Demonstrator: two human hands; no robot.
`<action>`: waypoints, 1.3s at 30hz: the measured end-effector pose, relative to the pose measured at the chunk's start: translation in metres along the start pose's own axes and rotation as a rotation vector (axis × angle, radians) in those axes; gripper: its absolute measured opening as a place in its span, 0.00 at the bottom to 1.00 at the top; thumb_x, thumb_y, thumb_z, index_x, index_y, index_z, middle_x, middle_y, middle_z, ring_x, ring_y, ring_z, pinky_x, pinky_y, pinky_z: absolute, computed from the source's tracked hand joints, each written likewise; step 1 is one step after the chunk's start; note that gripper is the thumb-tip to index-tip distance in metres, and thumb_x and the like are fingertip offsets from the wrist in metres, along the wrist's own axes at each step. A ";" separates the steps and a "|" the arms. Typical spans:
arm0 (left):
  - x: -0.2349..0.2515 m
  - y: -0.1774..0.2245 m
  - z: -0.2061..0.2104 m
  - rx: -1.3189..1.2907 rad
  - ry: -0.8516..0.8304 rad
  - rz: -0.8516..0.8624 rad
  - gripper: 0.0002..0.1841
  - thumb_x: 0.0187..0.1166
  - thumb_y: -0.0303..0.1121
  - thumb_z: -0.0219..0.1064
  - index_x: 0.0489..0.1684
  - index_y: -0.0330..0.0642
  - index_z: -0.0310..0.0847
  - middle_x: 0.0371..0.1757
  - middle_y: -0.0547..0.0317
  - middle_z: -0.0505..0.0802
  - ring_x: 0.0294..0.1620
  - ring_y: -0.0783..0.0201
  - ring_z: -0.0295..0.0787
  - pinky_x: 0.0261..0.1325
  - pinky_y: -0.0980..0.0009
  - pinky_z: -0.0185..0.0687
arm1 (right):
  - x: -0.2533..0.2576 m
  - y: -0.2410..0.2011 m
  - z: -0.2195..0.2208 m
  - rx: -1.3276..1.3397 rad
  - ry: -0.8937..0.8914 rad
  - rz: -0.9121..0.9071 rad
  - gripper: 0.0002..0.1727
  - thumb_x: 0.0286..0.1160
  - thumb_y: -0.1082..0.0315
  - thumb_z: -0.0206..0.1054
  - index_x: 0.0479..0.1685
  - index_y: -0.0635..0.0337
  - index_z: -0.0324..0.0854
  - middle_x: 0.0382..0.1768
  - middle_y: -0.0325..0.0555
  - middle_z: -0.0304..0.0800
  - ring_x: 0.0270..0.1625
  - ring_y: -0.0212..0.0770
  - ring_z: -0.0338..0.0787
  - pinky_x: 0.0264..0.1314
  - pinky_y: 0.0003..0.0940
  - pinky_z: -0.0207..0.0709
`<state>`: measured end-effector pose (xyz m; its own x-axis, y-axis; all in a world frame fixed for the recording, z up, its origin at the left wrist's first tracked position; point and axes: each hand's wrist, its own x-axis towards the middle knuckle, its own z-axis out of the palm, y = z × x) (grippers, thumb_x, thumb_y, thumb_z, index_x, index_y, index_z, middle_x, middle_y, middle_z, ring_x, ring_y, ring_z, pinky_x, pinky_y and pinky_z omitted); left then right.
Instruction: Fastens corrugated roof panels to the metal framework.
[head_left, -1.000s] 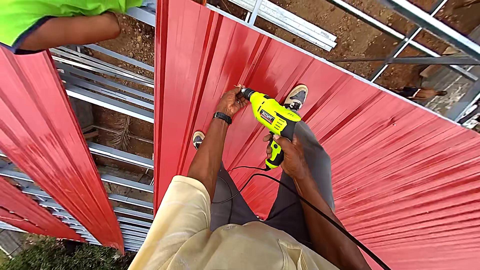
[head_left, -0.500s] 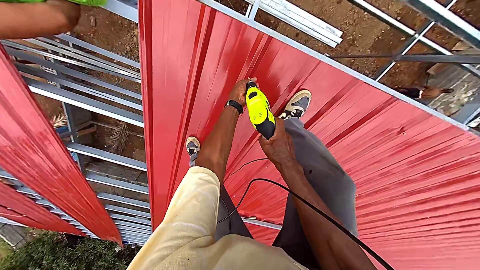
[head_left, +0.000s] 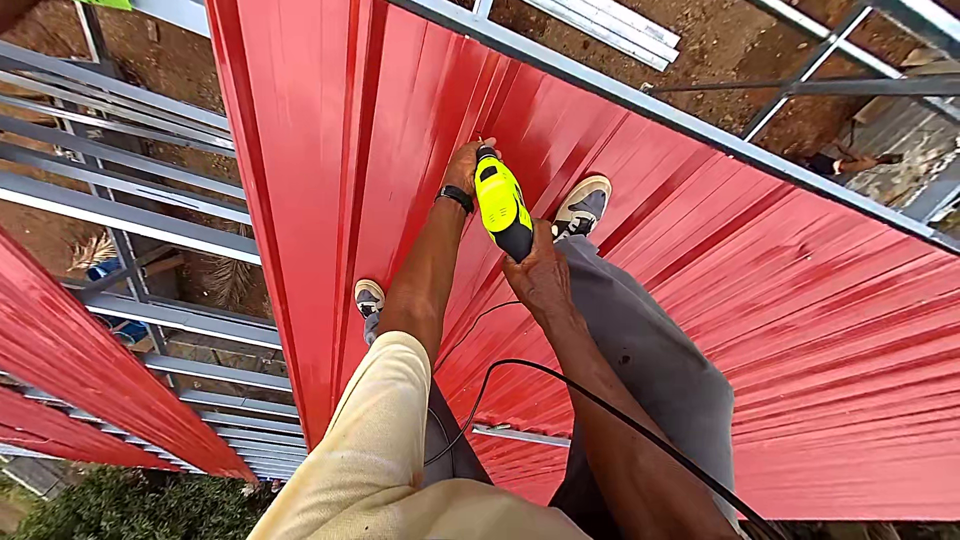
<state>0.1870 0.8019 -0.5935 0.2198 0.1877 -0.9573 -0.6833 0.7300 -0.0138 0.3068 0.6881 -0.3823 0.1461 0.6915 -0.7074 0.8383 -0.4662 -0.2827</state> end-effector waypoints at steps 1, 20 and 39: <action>0.000 0.000 0.000 0.000 0.011 0.001 0.18 0.89 0.40 0.51 0.62 0.38 0.78 0.34 0.50 0.88 0.28 0.59 0.87 0.30 0.66 0.87 | 0.001 0.001 0.000 0.002 -0.005 0.002 0.36 0.65 0.62 0.77 0.77 0.52 0.68 0.43 0.56 0.91 0.42 0.59 0.93 0.40 0.63 0.84; 0.004 0.011 0.005 -0.014 0.046 0.016 0.16 0.87 0.37 0.53 0.63 0.38 0.78 0.35 0.50 0.89 0.27 0.60 0.87 0.29 0.67 0.86 | 0.015 -0.009 -0.007 0.014 -0.032 0.014 0.35 0.66 0.62 0.77 0.75 0.53 0.68 0.40 0.56 0.90 0.39 0.59 0.92 0.37 0.62 0.83; -0.114 -0.010 0.000 0.001 -0.123 -0.010 0.38 0.82 0.70 0.51 0.71 0.45 0.77 0.59 0.45 0.91 0.59 0.49 0.90 0.58 0.46 0.88 | 0.021 -0.036 -0.019 -0.064 -0.075 0.105 0.33 0.67 0.59 0.75 0.72 0.54 0.67 0.34 0.58 0.90 0.38 0.63 0.92 0.36 0.63 0.82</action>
<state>0.1684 0.7730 -0.4847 0.3104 0.2595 -0.9145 -0.6802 0.7327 -0.0230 0.2896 0.7296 -0.3749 0.1975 0.5966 -0.7779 0.8526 -0.4961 -0.1640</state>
